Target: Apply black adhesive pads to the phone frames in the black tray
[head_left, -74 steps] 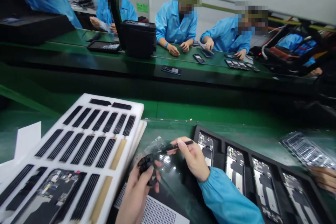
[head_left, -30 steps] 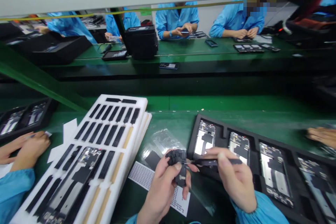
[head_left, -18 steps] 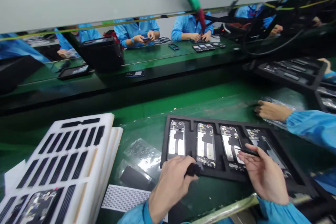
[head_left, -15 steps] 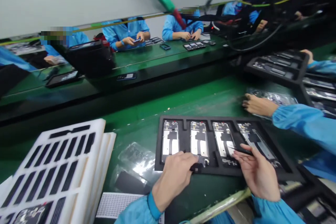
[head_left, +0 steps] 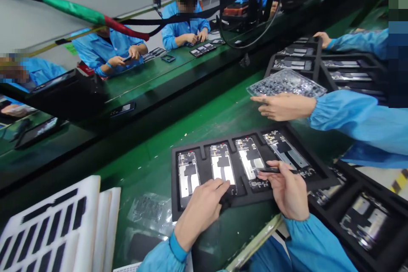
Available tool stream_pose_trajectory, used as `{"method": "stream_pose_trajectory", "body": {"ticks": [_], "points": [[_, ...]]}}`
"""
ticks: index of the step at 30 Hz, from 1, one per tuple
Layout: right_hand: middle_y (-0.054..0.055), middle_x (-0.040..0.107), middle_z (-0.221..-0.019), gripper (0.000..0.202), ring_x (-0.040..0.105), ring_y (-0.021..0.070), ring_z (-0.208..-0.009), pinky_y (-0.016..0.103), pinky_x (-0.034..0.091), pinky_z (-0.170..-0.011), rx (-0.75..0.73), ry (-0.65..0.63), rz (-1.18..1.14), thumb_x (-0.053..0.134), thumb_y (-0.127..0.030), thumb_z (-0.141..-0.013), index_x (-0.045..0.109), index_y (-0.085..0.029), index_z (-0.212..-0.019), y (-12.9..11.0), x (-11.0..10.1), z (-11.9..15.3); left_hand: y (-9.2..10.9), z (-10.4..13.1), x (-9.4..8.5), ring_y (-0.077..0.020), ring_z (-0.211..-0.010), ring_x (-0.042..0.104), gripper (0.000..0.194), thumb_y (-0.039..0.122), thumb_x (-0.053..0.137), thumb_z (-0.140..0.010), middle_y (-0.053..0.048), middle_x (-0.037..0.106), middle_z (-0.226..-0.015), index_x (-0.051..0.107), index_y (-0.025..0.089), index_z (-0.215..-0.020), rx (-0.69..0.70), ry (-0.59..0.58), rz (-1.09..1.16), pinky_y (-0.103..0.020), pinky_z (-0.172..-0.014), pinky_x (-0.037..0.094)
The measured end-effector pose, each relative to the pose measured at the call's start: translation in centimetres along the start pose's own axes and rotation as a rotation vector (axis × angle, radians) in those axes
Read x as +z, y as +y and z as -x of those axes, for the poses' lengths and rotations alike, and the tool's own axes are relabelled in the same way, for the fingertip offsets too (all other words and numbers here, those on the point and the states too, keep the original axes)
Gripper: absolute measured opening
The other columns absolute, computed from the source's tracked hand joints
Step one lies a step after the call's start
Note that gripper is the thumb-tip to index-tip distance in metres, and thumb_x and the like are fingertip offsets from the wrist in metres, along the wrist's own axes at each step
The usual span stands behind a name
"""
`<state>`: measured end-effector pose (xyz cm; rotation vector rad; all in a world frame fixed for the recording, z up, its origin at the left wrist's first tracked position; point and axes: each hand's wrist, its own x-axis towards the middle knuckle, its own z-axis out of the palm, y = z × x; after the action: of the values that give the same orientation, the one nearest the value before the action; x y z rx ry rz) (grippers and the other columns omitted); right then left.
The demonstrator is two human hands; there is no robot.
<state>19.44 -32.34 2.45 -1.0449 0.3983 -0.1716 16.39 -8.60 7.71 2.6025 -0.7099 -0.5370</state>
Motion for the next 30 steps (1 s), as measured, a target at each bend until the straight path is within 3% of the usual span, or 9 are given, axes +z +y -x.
{"method": "stream_pose_trajectory", "body": {"ticks": [5, 11, 24, 30], "points": [[0.006, 0.075, -0.075, 0.041, 0.074, 0.022, -0.058, 0.034, 0.065, -0.06, -0.005, -0.012, 0.008, 0.085, -0.054, -0.075, 0.074, -0.015, -0.08, 0.1, 0.2, 0.1, 0.3, -0.4, -0.6, -0.0251, -0.109, 0.062, 0.055, 0.003, 0.038, -0.092, -0.009, 0.063, -0.127, 0.05, 0.023, -0.142, 0.088, -0.063, -0.152, -0.039, -0.092, 0.055], [0.006, 0.074, -0.065, 0.04, 0.073, 0.0222, -0.059, 0.032, 0.063, -0.061, 0.002, -0.046, 0.003, 0.083, -0.055, -0.079, 0.075, -0.016, -0.085, 0.3, 0.0, 0.1, 0.6, -0.7, -0.6, -0.028, -0.098, 0.064, 0.052, 0.004, 0.043, -0.092, -0.013, 0.061, -0.115, 0.048, 0.016, -0.143, 0.127, -0.092, -0.361, -0.04, -0.079, 0.059], [0.004, 0.076, -0.085, 0.033, 0.074, 0.0187, -0.061, 0.032, 0.065, -0.065, -0.026, -0.043, -0.057, 0.082, -0.049, -0.082, 0.074, -0.017, -0.082, 0.6, 0.1, 0.3, -0.5, -0.3, -0.1, -0.0277, -0.098, 0.064, 0.058, -0.001, 0.049, -0.086, -0.013, 0.063, -0.116, 0.047, 0.015, -0.141, 0.184, -0.04, -0.401, -0.041, -0.081, 0.06], [0.005, 0.075, -0.083, 0.035, 0.074, 0.0206, -0.063, 0.034, 0.065, -0.065, -0.038, -0.048, -0.044, 0.082, -0.051, -0.082, 0.073, -0.017, -0.077, 0.4, 0.3, 0.5, -1.0, -0.3, -0.2, -0.0276, -0.095, 0.065, 0.053, 0.001, 0.045, -0.088, -0.014, 0.061, -0.115, 0.048, 0.017, -0.139, 0.197, -0.038, -0.368, -0.041, -0.077, 0.06]]}}
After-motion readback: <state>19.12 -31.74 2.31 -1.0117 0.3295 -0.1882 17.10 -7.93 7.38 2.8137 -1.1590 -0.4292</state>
